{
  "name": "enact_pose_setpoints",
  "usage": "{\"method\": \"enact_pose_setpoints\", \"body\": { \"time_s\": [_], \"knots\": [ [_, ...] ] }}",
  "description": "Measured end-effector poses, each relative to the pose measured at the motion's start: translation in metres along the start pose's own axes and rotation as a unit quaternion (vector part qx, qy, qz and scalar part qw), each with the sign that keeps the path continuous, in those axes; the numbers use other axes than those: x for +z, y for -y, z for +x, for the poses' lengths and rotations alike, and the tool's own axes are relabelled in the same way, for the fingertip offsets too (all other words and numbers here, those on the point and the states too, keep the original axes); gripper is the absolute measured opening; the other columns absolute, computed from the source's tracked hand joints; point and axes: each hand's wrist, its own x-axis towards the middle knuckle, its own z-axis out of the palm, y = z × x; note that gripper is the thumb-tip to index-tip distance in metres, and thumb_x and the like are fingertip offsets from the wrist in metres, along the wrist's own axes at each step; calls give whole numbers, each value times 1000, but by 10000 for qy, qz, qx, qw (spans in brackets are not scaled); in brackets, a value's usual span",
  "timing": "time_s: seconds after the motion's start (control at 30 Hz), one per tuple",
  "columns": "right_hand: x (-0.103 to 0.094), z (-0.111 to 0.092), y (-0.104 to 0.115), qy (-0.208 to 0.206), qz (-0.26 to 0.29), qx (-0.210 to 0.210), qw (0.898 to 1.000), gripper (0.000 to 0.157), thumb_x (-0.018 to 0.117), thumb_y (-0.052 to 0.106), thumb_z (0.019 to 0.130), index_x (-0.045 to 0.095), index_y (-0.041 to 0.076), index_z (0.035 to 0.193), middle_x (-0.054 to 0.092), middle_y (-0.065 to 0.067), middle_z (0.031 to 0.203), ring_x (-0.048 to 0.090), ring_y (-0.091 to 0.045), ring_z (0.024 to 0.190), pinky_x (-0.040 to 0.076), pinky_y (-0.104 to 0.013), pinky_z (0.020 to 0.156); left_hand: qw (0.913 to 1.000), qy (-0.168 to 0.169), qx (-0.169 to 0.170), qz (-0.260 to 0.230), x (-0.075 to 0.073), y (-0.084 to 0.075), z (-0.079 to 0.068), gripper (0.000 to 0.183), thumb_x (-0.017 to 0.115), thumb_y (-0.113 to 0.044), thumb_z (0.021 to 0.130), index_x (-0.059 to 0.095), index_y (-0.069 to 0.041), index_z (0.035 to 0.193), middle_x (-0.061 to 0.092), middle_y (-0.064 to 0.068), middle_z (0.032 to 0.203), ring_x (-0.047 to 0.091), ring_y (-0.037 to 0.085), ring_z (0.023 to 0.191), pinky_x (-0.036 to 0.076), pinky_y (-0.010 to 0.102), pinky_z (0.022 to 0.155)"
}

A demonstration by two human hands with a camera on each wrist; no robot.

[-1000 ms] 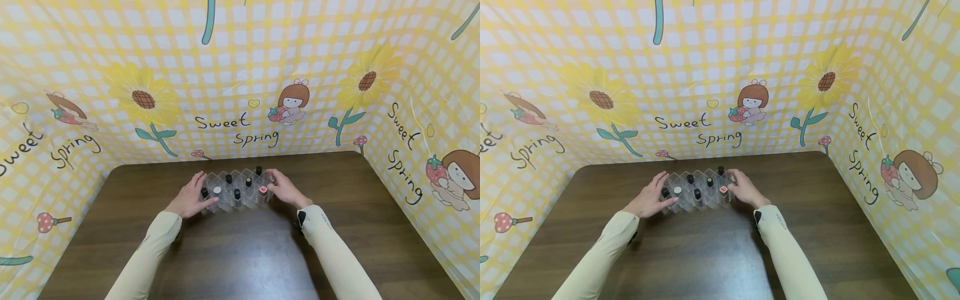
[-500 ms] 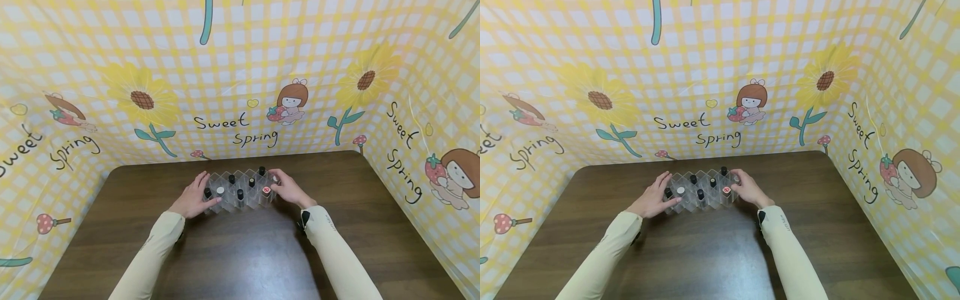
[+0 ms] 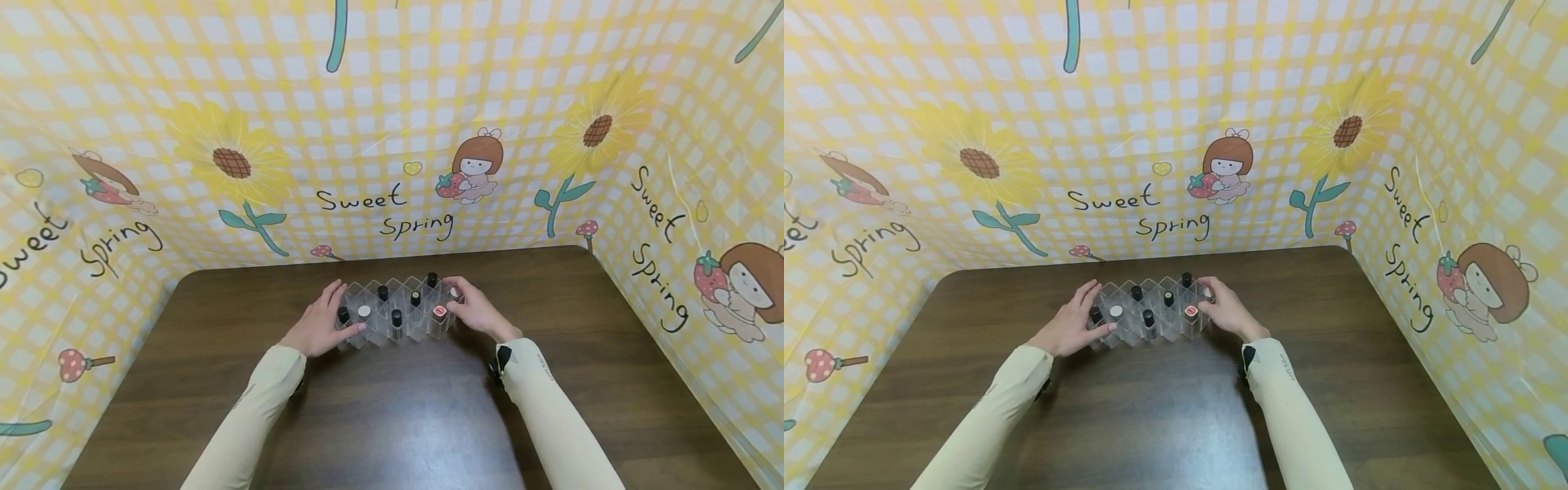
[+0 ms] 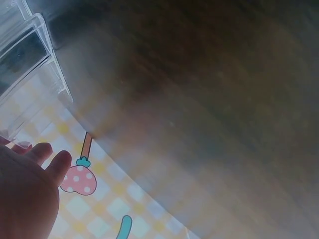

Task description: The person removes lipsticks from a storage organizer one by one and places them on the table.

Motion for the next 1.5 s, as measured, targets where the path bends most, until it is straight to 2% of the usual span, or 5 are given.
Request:
{"method": "enact_pose_setpoints", "body": {
  "time_s": [0.6,0.83,1.07,1.5],
  "knots": [
    [0,-5,-3,-163,129,16,9998,54,54,5,86,45,4,139,54,-18,133,52,-28,102,42,-36,84,9999,-82,-11,-112,4,-3,-2,105,42,-80,82,13,-11,155,9,11,162,29,37,143,28,62,112],
    [-1,-6,-3,-209,151,-16,9997,54,55,5,86,46,3,138,54,-20,135,53,-29,107,43,-39,90,9999,-80,28,-70,4,-5,-3,103,43,-79,83,12,-11,155,9,12,161,31,38,141,29,62,111],
    [-2,-9,-1,-231,166,85,9996,53,55,5,85,47,4,138,55,-19,133,52,-29,106,42,-38,88,10000,-73,41,-44,5,-5,-3,105,42,-80,82,13,-10,155,10,13,161,32,38,141,30,61,111],
    [1,-11,-6,-342,161,26,9993,54,55,3,85,48,5,138,56,-18,133,53,-28,107,42,-37,89,9999,-61,81,-15,7,-6,-4,106,43,-80,82,13,-9,155,11,13,161,32,38,141,31,61,111]
  ]
}}
